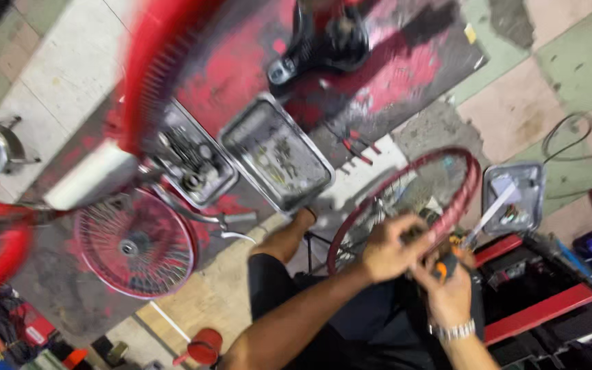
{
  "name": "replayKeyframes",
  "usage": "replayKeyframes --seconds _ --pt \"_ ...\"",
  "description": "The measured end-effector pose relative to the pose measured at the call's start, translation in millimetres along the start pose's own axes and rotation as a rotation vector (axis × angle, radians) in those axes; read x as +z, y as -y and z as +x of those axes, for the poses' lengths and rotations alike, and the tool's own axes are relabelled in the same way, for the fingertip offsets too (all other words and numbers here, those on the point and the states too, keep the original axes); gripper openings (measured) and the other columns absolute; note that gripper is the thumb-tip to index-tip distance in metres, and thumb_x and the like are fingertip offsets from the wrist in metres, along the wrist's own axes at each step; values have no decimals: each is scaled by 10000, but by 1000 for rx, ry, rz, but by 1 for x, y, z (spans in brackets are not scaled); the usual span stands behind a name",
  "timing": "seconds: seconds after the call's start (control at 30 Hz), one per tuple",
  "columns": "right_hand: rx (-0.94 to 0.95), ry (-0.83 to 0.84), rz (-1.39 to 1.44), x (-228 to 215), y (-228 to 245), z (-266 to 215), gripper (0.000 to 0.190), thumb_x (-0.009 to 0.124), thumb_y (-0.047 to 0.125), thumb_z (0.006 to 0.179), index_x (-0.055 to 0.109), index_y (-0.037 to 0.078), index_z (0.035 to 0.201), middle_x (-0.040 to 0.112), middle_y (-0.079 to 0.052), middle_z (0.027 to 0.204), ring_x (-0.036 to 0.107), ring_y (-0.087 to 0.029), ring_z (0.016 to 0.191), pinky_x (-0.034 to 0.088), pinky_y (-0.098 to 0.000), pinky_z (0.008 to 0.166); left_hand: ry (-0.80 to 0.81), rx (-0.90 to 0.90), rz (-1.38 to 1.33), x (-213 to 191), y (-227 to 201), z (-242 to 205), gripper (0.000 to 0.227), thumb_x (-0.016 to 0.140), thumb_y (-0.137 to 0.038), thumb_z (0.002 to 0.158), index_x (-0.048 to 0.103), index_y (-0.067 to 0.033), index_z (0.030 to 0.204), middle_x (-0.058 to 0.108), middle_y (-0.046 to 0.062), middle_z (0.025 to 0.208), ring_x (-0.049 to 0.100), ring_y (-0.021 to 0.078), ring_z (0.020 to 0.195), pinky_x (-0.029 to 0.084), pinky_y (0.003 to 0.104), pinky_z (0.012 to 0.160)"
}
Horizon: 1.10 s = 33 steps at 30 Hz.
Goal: The person repairs a small bicycle or motorcycle wheel by using a screwdriver to tighten or adjust components on the rim and handling various nuts and bolts from a metal tray.
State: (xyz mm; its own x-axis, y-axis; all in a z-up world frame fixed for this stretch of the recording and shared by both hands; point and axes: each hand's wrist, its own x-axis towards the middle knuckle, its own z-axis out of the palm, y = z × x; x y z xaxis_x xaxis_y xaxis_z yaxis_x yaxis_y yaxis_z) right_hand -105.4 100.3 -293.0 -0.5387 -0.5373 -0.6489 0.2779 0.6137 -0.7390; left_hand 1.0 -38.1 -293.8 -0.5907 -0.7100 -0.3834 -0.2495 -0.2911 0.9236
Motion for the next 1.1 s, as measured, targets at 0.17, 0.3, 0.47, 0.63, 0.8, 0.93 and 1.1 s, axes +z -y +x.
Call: replayKeyframes --seconds 0.17,0.3,0.47,0.63,0.8,0.93,1.1 --pt "-6 35 149 15 -99 93 241 788 -5 809 579 112 841 642 55 838 564 -39 693 454 -203 605 -185 1 6 33 131 41 289 680 -327 990 674 -57 1092 724 113 933 672 150 842 544 317 741" --pt "120 -17 108 36 -171 134 267 821 24 827 571 116 814 560 37 686 479 -72 530 367 -236 464 -289 -93 -178 36 204 56 264 666 -314 1009 663 -50 1011 674 60 793 622 97 724 510 288 672" --pt "21 34 259 65 -231 161 263 826 46 838 573 107 797 588 40 711 498 -50 556 366 -217 486 -459 -41 -243 38 266 61 279 631 -306 1020 674 -37 964 655 24 787 582 88 725 488 282 661" --pt "-83 -37 255 62 -260 159 236 806 112 854 580 112 783 603 29 702 487 -75 544 362 -257 465 -583 150 -205 57 310 53 338 641 -343 1046 661 -18 955 643 72 860 577 140 783 495 307 724" --pt "-306 -110 42 33 -303 153 298 882 151 838 595 71 833 597 13 750 519 -93 631 433 -266 554 -611 354 51 70 337 45 418 671 -434 979 719 -19 982 711 127 956 693 268 911 536 371 846" --pt "-394 -104 125 27 -315 147 229 873 166 813 667 93 882 648 12 767 575 -77 623 465 -253 546 -396 276 210 70 340 25 443 651 -466 932 729 -34 993 768 161 954 743 316 905 560 410 820" --pt "-525 -173 -51 31 -282 115 303 792 279 920 623 27 909 645 -29 681 579 -126 514 466 -304 467 -291 326 633 40 332 5 382 621 -369 937 723 -4 983 722 275 945 684 473 920 525 546 825"
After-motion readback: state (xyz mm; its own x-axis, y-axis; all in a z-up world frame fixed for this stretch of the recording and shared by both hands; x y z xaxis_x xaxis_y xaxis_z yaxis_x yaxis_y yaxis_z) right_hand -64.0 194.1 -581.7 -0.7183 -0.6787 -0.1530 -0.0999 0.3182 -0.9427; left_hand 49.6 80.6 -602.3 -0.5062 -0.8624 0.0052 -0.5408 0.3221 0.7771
